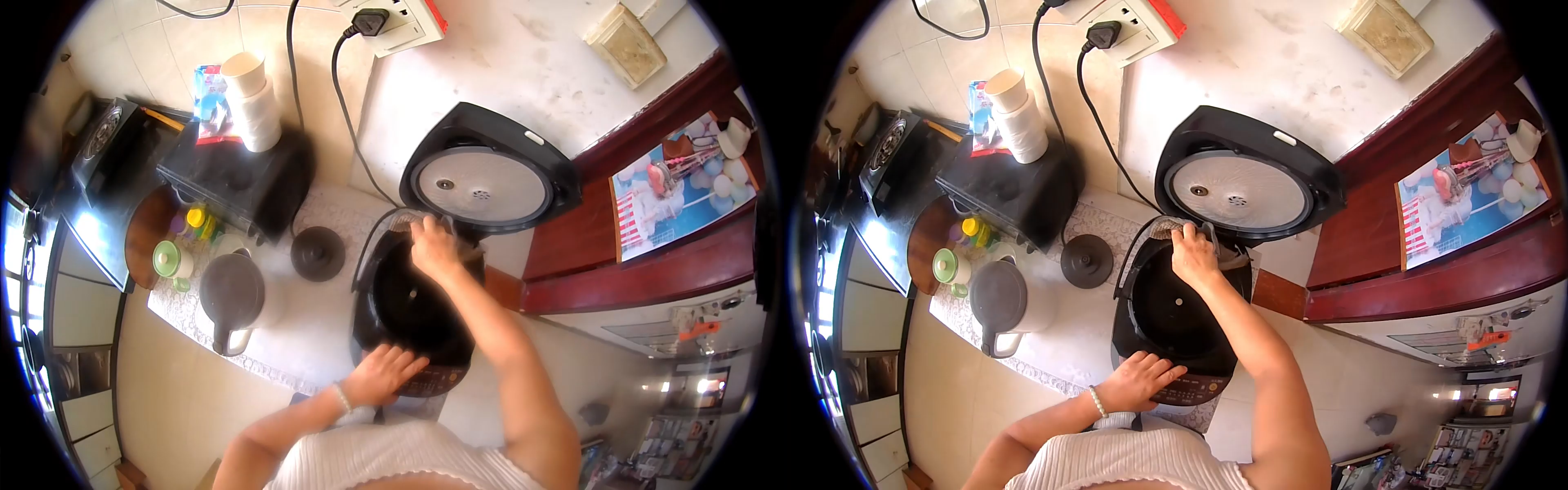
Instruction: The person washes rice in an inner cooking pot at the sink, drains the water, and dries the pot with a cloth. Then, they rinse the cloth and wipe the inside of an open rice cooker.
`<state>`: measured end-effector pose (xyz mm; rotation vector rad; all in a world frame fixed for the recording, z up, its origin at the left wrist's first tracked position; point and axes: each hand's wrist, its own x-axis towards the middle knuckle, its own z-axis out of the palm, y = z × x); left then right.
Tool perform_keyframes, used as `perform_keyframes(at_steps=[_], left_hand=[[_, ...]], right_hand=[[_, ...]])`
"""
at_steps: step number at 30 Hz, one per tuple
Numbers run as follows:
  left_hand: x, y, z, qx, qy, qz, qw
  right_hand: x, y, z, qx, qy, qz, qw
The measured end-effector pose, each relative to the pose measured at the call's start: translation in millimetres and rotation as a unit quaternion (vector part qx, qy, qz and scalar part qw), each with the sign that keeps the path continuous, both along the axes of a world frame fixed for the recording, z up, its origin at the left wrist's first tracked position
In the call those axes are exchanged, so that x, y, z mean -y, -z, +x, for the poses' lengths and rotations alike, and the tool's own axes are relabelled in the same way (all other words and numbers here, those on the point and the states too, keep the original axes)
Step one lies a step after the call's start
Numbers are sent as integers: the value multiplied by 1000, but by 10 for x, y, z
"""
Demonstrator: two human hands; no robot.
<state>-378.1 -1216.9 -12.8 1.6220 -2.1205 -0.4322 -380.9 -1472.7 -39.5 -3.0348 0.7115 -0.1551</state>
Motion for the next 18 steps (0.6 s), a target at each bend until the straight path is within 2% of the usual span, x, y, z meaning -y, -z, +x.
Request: perform_keyframes(at_steps=[2,5,10,13,14,18], left_hand=[[4,34,-26,-5,-2,9,1000],[-10,67,-28,-4,-9,-12,1000],[-12,44,-4,19,-10,-20,1000],[-10,47,-11,24,-9,-24,999],[-13,42,-8,24,-9,-24,999],[-9,16,15,13,7,-15,1000]], right_hand=[[-46,-48,39,-14,38,36,999],[-62,76,51,-17,71,27,997],[-75,90,0,3,81,48,996],[2,144,65,86,91,107,986],[23,145,92,73,110,134,982],[-194,208,97,141,64,174,972]])
